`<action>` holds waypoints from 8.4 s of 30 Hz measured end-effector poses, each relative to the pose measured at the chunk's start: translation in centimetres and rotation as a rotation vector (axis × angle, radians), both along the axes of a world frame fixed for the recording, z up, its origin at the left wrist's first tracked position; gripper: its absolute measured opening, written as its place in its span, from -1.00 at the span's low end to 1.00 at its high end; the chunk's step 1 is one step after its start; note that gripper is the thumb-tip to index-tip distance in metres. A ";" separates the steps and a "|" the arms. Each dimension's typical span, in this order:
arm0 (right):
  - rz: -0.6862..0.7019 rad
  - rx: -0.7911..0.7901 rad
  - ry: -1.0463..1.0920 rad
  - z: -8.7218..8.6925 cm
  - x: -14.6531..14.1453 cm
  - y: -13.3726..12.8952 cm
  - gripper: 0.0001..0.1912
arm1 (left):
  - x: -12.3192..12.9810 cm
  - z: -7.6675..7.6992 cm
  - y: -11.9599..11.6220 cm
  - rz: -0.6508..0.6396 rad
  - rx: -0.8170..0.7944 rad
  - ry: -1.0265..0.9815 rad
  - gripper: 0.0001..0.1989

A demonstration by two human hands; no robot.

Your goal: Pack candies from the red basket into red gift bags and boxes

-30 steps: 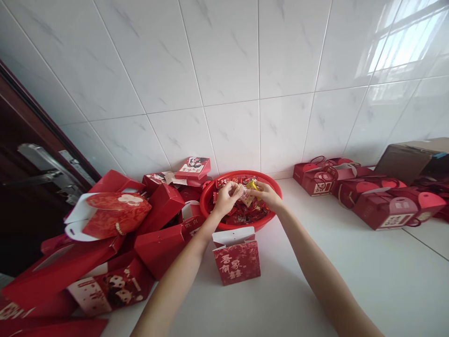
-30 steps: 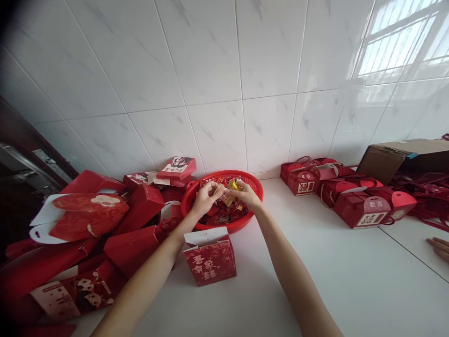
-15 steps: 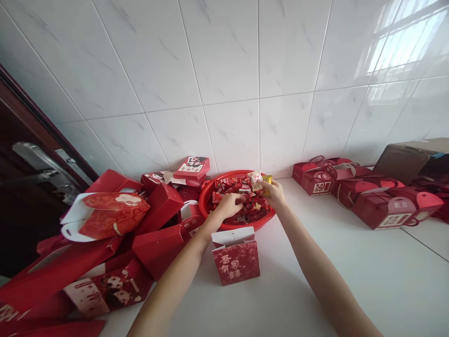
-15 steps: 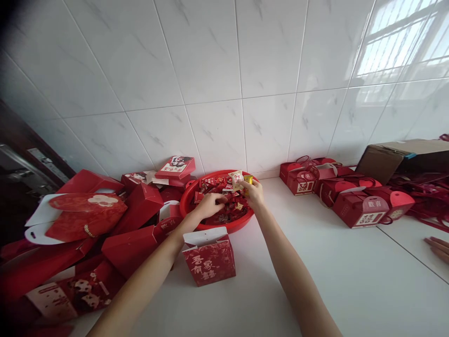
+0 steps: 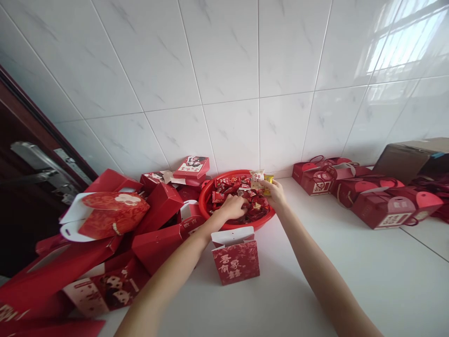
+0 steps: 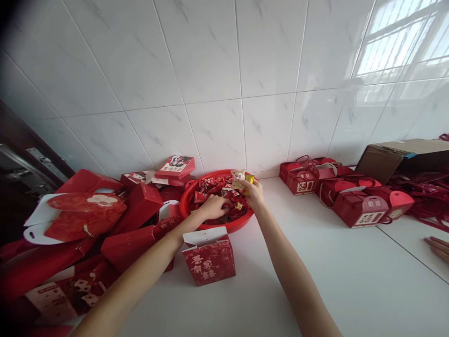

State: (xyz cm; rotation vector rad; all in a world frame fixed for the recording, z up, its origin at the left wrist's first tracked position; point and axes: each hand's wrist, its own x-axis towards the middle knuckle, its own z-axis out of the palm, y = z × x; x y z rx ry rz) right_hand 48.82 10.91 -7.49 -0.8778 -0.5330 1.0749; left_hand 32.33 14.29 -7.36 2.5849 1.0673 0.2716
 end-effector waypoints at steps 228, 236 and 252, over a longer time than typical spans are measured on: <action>0.531 0.384 -0.563 8.3 -0.6 -9.4 -0.65 | -11.8 9.1 -10.7 -0.091 -0.173 -0.294 -0.77; 0.705 0.371 -0.663 8.7 0.2 -10.1 -0.62 | -9.0 7.5 -10.1 0.059 -0.251 -0.143 -0.74; 0.785 0.274 -0.946 7.6 -0.2 -8.8 -0.68 | -8.3 6.8 -9.5 0.049 -0.321 -0.280 -0.50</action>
